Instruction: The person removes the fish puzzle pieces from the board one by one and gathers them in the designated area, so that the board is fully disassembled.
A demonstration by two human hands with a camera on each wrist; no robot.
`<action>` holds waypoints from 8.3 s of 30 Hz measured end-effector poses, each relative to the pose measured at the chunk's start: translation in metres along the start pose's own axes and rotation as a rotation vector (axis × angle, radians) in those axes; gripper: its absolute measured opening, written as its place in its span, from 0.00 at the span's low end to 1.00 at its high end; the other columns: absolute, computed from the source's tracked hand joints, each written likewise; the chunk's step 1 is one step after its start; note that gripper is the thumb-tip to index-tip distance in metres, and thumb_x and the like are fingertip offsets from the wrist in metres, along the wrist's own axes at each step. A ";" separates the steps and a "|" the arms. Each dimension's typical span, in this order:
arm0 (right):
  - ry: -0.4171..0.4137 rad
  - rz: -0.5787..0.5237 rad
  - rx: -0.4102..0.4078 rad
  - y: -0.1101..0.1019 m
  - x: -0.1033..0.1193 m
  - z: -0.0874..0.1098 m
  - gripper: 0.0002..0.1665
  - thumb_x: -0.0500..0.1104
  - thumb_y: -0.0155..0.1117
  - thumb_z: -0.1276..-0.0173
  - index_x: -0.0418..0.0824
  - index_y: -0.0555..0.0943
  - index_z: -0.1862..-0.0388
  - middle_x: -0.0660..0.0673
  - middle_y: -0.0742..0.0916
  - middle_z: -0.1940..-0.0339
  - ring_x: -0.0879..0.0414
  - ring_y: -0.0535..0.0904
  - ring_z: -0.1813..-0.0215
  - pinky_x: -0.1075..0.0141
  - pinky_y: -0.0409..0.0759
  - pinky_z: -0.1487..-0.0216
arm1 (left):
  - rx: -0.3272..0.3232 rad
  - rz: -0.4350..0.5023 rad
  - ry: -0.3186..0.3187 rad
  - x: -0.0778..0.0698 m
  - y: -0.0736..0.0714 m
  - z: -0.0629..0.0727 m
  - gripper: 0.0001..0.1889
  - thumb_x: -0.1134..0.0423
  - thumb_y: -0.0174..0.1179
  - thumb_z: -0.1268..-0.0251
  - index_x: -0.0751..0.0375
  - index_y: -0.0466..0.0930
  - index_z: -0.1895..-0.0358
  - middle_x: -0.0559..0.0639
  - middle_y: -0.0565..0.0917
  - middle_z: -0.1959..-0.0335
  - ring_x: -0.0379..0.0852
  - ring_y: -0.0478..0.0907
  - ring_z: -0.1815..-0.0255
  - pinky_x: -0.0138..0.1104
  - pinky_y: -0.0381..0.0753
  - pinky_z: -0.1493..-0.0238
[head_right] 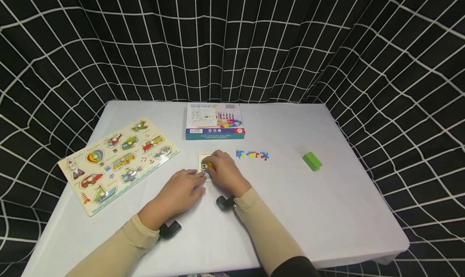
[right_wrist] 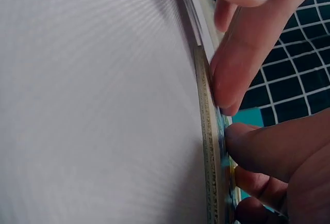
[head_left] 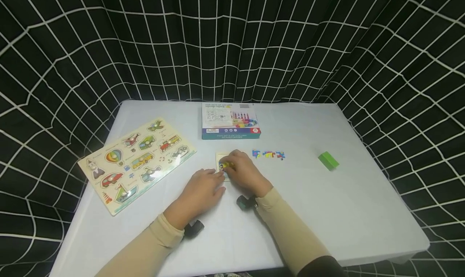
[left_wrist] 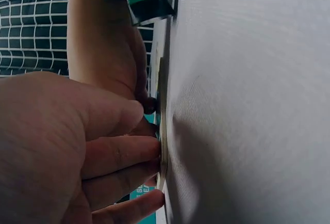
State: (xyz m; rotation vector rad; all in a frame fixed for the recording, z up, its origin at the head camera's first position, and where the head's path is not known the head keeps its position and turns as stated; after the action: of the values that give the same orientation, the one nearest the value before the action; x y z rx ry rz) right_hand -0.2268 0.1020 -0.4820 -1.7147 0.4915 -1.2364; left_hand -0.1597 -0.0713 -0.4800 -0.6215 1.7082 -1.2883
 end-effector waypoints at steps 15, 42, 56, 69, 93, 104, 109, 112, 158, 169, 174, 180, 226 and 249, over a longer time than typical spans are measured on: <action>0.113 -0.005 0.145 -0.005 0.008 -0.010 0.14 0.34 0.64 0.22 0.42 0.79 0.41 0.41 0.79 0.40 0.46 0.75 0.40 0.48 0.80 0.27 | -0.024 0.048 0.025 -0.002 -0.003 0.002 0.20 0.55 0.64 0.19 0.60 0.87 0.33 0.50 0.86 0.29 0.59 0.81 0.25 0.53 0.80 0.24; 0.361 -0.317 -0.146 -0.063 -0.046 0.023 0.11 0.38 0.63 0.19 0.41 0.84 0.42 0.40 0.89 0.48 0.46 0.83 0.47 0.53 0.85 0.43 | 0.013 0.060 -0.003 -0.002 -0.004 0.004 0.20 0.55 0.65 0.20 0.60 0.87 0.33 0.51 0.84 0.27 0.58 0.78 0.23 0.54 0.78 0.21; 0.544 -0.227 -0.066 -0.067 -0.073 0.033 0.08 0.36 0.68 0.26 0.34 0.87 0.51 0.40 0.88 0.58 0.49 0.80 0.56 0.62 0.79 0.56 | 0.017 0.080 -0.012 -0.003 -0.005 0.004 0.21 0.55 0.64 0.19 0.60 0.87 0.32 0.51 0.83 0.26 0.59 0.77 0.22 0.54 0.77 0.21; 0.487 -0.136 -0.139 -0.059 -0.061 0.029 0.05 0.34 0.64 0.24 0.35 0.86 0.55 0.40 0.87 0.60 0.48 0.80 0.58 0.63 0.80 0.60 | 0.035 0.069 -0.028 -0.003 -0.004 0.004 0.21 0.54 0.64 0.19 0.59 0.86 0.31 0.50 0.83 0.25 0.57 0.76 0.21 0.53 0.76 0.19; 0.179 -0.057 0.100 -0.020 -0.017 0.001 0.19 0.40 0.70 0.22 0.39 0.84 0.35 0.45 0.84 0.47 0.51 0.79 0.50 0.55 0.86 0.40 | 0.027 0.047 -0.022 -0.004 -0.004 0.003 0.21 0.53 0.64 0.19 0.59 0.86 0.31 0.50 0.83 0.26 0.57 0.77 0.22 0.52 0.78 0.20; 0.170 -0.093 0.055 -0.023 -0.014 0.000 0.19 0.36 0.74 0.26 0.41 0.82 0.39 0.45 0.82 0.50 0.50 0.78 0.51 0.58 0.84 0.47 | 0.035 0.057 -0.026 -0.006 -0.007 0.004 0.22 0.54 0.64 0.19 0.60 0.86 0.31 0.51 0.83 0.26 0.57 0.77 0.21 0.52 0.77 0.20; 0.159 -0.096 0.007 -0.024 -0.011 0.003 0.18 0.36 0.76 0.27 0.40 0.83 0.42 0.46 0.85 0.55 0.50 0.79 0.55 0.57 0.86 0.49 | 0.032 0.055 -0.022 -0.006 -0.008 0.004 0.22 0.54 0.64 0.19 0.60 0.86 0.31 0.51 0.83 0.26 0.57 0.77 0.21 0.52 0.77 0.20; 0.165 -0.107 0.001 -0.023 -0.010 0.004 0.16 0.36 0.75 0.27 0.39 0.84 0.43 0.45 0.86 0.54 0.50 0.80 0.55 0.56 0.87 0.47 | 0.029 0.058 -0.018 -0.006 -0.008 0.004 0.21 0.54 0.64 0.19 0.61 0.86 0.31 0.51 0.83 0.26 0.57 0.77 0.22 0.52 0.77 0.20; 0.549 -0.241 -0.029 -0.093 -0.093 0.057 0.19 0.40 0.63 0.19 0.36 0.86 0.35 0.37 0.89 0.45 0.48 0.82 0.51 0.61 0.81 0.51 | 0.022 0.071 -0.011 -0.003 -0.006 0.004 0.21 0.54 0.64 0.19 0.61 0.86 0.32 0.52 0.83 0.26 0.60 0.77 0.22 0.54 0.77 0.20; 0.637 -0.197 -0.056 -0.087 -0.092 0.055 0.11 0.38 0.65 0.22 0.32 0.87 0.48 0.41 0.88 0.62 0.50 0.81 0.60 0.62 0.79 0.58 | 0.027 0.072 -0.019 -0.002 -0.006 0.005 0.22 0.54 0.64 0.19 0.60 0.85 0.30 0.51 0.82 0.25 0.59 0.77 0.21 0.53 0.77 0.20; 0.647 -0.178 -0.081 -0.084 -0.091 0.053 0.10 0.37 0.65 0.23 0.33 0.87 0.50 0.40 0.88 0.61 0.50 0.81 0.61 0.63 0.79 0.60 | 0.017 0.078 -0.018 -0.002 -0.006 0.005 0.22 0.55 0.64 0.20 0.61 0.86 0.31 0.52 0.83 0.26 0.59 0.77 0.22 0.53 0.77 0.20; 0.644 -0.160 -0.098 -0.080 -0.091 0.055 0.09 0.39 0.64 0.21 0.34 0.87 0.51 0.38 0.89 0.58 0.48 0.81 0.59 0.64 0.81 0.62 | 0.012 0.088 -0.019 -0.003 -0.005 0.005 0.21 0.55 0.64 0.20 0.62 0.86 0.32 0.53 0.84 0.27 0.60 0.77 0.22 0.55 0.77 0.21; 0.133 -0.030 -0.059 -0.034 -0.018 0.024 0.06 0.33 0.69 0.22 0.45 0.85 0.55 0.47 0.88 0.57 0.50 0.79 0.56 0.56 0.84 0.49 | 0.008 0.061 -0.010 -0.004 -0.006 0.003 0.21 0.55 0.65 0.20 0.61 0.86 0.32 0.52 0.84 0.27 0.57 0.78 0.23 0.52 0.78 0.21; 0.515 -0.201 -0.072 -0.110 -0.118 0.080 0.12 0.38 0.64 0.19 0.37 0.88 0.44 0.36 0.89 0.44 0.43 0.81 0.45 0.57 0.80 0.46 | 0.026 0.076 -0.022 -0.004 -0.006 0.005 0.22 0.54 0.64 0.19 0.59 0.85 0.31 0.50 0.82 0.25 0.57 0.77 0.21 0.52 0.77 0.20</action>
State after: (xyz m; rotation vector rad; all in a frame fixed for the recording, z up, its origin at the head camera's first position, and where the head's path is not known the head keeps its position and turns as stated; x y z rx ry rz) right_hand -0.2251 0.2793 -0.4538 -1.5220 0.6816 -1.8405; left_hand -0.1540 -0.0724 -0.4732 -0.5491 1.6788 -1.2439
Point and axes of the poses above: each hand's wrist, its own z-axis away from the middle knuckle, its own y-axis out of the palm, x = y × z, the point moved 2 cm from there along -z, towards the middle knuckle
